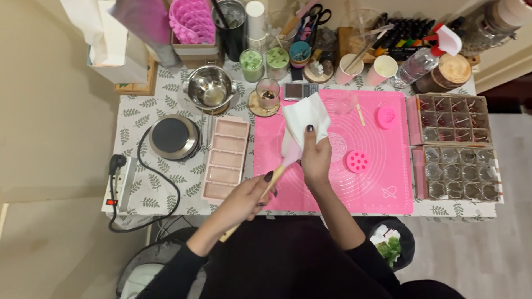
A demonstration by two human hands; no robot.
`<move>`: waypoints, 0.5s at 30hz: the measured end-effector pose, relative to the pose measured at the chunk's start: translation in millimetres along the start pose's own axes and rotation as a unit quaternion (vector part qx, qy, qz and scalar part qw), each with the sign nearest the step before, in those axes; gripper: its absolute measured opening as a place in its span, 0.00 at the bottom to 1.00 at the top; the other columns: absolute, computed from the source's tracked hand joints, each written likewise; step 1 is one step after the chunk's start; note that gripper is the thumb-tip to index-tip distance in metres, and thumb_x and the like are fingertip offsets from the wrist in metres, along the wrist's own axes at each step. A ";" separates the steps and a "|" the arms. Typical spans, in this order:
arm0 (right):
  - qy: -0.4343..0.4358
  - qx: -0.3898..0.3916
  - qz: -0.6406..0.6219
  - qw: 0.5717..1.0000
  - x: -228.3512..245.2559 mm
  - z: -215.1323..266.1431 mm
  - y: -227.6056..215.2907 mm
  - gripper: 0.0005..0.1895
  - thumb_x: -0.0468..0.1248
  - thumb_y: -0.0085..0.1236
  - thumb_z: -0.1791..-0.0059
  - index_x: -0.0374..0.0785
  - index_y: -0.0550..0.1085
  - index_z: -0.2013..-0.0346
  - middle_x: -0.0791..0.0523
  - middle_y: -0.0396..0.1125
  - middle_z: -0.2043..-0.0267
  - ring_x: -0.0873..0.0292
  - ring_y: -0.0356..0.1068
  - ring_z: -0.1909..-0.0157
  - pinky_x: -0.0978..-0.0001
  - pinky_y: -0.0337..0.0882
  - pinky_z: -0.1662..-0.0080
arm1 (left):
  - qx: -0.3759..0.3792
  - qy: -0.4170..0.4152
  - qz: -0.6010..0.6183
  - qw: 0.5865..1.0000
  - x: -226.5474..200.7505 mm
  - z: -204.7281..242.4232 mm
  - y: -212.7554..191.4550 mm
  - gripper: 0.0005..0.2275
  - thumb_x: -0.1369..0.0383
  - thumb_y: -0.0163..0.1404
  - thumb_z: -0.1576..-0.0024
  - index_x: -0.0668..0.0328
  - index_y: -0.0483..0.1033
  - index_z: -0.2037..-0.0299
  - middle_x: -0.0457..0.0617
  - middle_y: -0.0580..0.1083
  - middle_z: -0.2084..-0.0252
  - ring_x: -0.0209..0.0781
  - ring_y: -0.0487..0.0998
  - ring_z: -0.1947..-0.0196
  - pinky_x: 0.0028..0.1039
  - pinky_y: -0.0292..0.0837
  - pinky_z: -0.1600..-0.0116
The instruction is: The recorder is preparing materials for candle making, including wiping a spatula and organizing molds.
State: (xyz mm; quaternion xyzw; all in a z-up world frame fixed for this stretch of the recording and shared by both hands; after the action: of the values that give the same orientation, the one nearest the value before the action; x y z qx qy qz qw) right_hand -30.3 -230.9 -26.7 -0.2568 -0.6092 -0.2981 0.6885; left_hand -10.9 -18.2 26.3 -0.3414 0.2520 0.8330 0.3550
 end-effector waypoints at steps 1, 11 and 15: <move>0.000 0.003 0.000 1.000 -3.4 1.3 4.4 0.17 0.46 0.48 0.41 0.34 0.69 0.62 0.61 0.65 0.71 0.71 0.61 0.71 0.76 0.63 0.70 | -0.002 0.000 0.001 1.000 -2.0 7.0 -7.5 0.17 0.55 0.35 0.33 0.58 0.74 0.57 0.36 0.61 0.76 0.25 0.55 0.84 0.19 0.52 0.81; 0.032 0.050 -0.019 0.998 -9.0 9.6 45.5 0.24 0.49 0.47 0.41 0.36 0.68 0.76 0.62 0.58 0.79 0.71 0.52 0.77 0.72 0.55 0.76 | -0.034 -0.019 -0.134 0.990 -24.3 54.3 -90.0 0.17 0.55 0.36 0.35 0.56 0.75 0.58 0.39 0.68 0.75 0.29 0.63 0.83 0.21 0.59 0.80; 0.092 -0.010 -0.043 0.995 -10.5 -16.0 27.0 0.22 0.47 0.47 0.41 0.30 0.70 0.68 0.56 0.66 0.72 0.63 0.64 0.72 0.68 0.65 0.72 | 0.009 0.023 -0.158 0.987 5.0 68.4 -135.3 0.16 0.57 0.39 0.34 0.60 0.75 0.62 0.39 0.66 0.77 0.28 0.63 0.83 0.20 0.59 0.79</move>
State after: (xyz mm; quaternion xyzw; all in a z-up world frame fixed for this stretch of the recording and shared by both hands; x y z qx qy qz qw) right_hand -0.6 -222.7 -38.9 -0.2088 -0.5511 -0.3554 0.7255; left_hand 63.2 113.2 42.4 -0.3927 0.2107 0.7561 0.4792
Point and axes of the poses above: each hand's wrist, its own z-axis away from the middle knuckle, its own y-axis out of the palm, x = y × z, the point moved 2 cm from there along -z, towards the middle knuckle
